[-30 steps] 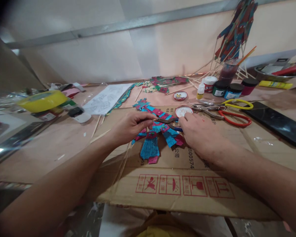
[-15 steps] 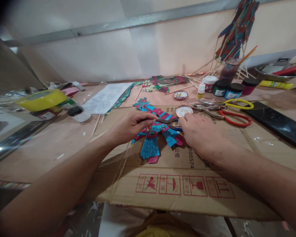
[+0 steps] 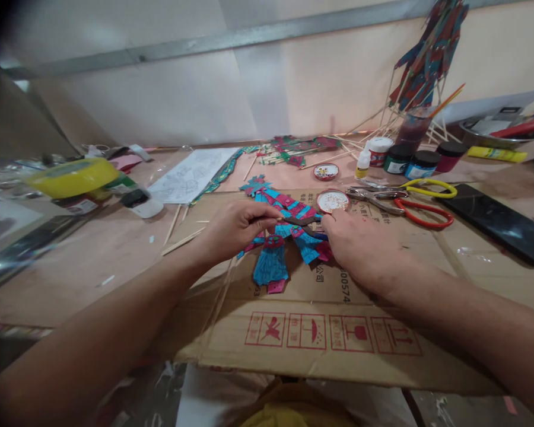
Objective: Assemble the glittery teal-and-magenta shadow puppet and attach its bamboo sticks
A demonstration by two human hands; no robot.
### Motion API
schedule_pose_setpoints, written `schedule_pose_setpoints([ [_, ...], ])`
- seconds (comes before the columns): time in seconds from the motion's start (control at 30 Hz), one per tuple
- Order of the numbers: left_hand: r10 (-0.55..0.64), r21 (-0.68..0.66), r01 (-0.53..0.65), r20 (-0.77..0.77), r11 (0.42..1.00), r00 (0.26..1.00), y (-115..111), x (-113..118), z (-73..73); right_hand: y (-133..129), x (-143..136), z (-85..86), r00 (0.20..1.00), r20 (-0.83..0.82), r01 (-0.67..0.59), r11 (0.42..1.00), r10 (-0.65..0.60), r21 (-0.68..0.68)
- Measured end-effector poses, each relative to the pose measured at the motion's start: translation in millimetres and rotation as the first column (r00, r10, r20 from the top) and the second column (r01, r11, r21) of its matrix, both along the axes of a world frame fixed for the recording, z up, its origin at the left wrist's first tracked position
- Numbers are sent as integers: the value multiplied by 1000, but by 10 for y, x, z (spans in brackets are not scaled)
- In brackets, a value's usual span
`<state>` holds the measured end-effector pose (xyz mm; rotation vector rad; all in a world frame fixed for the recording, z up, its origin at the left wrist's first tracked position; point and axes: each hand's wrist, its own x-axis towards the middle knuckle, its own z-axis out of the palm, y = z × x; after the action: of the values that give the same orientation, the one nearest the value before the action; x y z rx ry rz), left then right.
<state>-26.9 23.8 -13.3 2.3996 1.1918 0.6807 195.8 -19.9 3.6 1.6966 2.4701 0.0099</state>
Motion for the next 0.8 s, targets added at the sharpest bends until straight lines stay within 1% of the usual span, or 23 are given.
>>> schedule_pose_setpoints([
  [0.13, 11, 37, -11, 0, 999, 1000, -12, 8, -23, 13, 23, -48, 999, -50, -13, 1000, 13, -12],
  [0.27, 0, 101, -1, 10, 995, 1000, -19, 5, -64, 23, 37, -85, 998, -65, -19, 999, 17, -30],
  [0.37, -12, 123, 11, 7, 992, 1000, -19, 1, -75, 30, 39, -107, 997, -76, -27, 999, 24, -40],
  [0.57, -48, 78, 51, -46, 996, 998, 26, -14, -39, 50, 40, -97, 999, -26, -24, 1000, 25, 16],
  [0.67, -64, 74, 69, -73, 995, 995, 46, -19, -32, 48, 25, -62, 1000, -22, -19, 1000, 19, -4],
  [0.8, -70, 61, 73, -61, 995, 996, 34, -18, -36, 34, -7, -32, 1000, 1, -11, 999, 11, -36],
])
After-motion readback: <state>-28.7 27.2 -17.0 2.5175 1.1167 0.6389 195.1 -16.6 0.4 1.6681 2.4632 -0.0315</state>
